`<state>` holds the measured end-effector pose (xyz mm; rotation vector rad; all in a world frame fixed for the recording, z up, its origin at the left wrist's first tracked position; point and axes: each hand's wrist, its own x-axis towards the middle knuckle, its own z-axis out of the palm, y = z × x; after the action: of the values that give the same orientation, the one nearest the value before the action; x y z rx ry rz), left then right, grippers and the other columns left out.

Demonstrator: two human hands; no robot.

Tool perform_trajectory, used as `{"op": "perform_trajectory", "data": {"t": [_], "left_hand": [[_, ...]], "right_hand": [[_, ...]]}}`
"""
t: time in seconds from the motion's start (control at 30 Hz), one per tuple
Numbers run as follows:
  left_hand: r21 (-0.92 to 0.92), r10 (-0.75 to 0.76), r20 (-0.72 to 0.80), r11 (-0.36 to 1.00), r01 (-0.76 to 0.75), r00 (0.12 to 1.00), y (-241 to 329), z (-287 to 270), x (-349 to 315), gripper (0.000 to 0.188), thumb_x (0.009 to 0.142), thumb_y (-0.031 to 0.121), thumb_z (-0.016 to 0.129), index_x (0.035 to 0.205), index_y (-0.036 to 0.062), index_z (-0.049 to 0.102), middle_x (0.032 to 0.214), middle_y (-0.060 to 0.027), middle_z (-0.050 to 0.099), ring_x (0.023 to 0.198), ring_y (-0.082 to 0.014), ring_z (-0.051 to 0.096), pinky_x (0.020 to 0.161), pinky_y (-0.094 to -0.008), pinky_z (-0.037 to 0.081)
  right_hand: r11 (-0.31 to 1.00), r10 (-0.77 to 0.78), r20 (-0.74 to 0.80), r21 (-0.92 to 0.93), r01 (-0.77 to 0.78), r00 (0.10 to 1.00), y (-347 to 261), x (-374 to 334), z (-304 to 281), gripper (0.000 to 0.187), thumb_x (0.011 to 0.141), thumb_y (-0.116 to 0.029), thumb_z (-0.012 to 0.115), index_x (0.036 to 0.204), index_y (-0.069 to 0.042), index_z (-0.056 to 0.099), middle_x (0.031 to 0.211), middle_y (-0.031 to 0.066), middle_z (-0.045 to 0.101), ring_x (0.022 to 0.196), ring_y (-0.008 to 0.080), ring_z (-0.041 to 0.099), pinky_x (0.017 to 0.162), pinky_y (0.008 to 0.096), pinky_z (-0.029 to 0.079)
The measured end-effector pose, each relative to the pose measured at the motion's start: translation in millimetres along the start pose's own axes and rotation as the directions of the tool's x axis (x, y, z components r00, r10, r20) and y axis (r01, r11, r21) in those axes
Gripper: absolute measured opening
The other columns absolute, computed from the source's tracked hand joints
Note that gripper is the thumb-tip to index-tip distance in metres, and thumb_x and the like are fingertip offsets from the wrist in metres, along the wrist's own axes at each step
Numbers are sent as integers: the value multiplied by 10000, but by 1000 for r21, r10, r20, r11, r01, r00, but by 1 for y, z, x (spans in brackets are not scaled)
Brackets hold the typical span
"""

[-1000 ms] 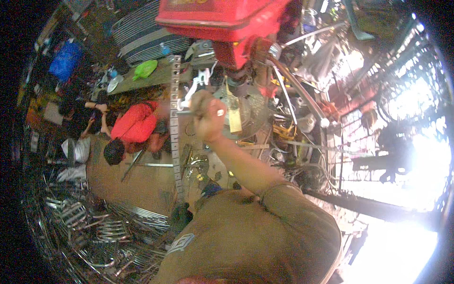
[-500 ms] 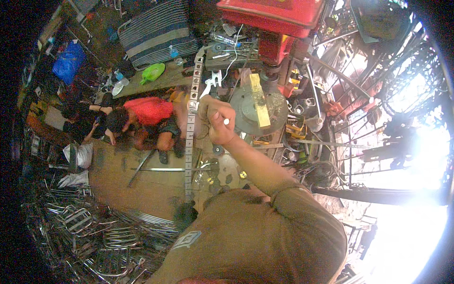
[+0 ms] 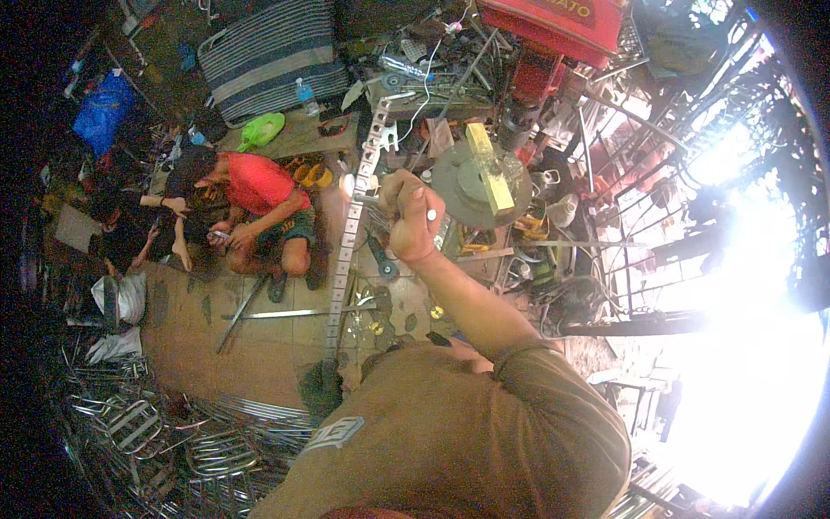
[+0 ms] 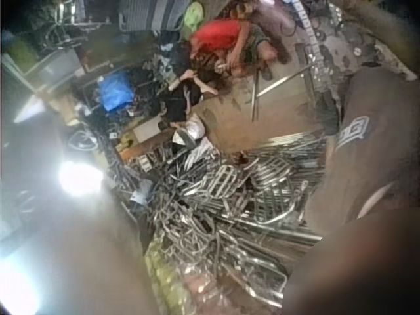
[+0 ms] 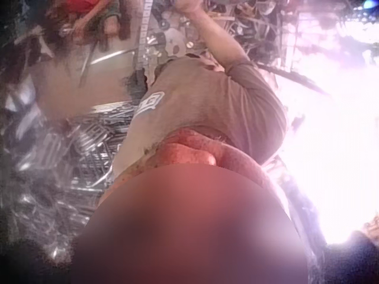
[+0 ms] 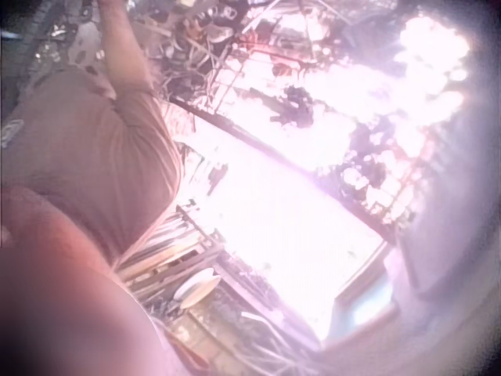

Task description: The person operates a red drill press in a workshop, positioning a metal bar under the drill bit and lowering the spindle to drill holes. They repeatedly adjust the bar and the machine controls while other workers are visible in the background.

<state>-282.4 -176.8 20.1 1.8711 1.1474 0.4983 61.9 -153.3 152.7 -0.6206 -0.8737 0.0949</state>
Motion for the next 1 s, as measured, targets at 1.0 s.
{"op": "perform_trajectory", "data": {"t": [1.0], "left_hand": [[2, -53, 130, 999, 53, 990, 45, 22, 82, 356, 927, 338, 614, 768, 20, 615, 552, -24, 529, 472, -119, 499, 429, -302, 377]], "right_hand": [[-157, 352, -614, -783, -602, 706, -178, -86, -257, 409, 977, -355, 532, 1130, 13, 625, 877, 102, 614, 778, 184, 545, 690, 364, 457]]}}
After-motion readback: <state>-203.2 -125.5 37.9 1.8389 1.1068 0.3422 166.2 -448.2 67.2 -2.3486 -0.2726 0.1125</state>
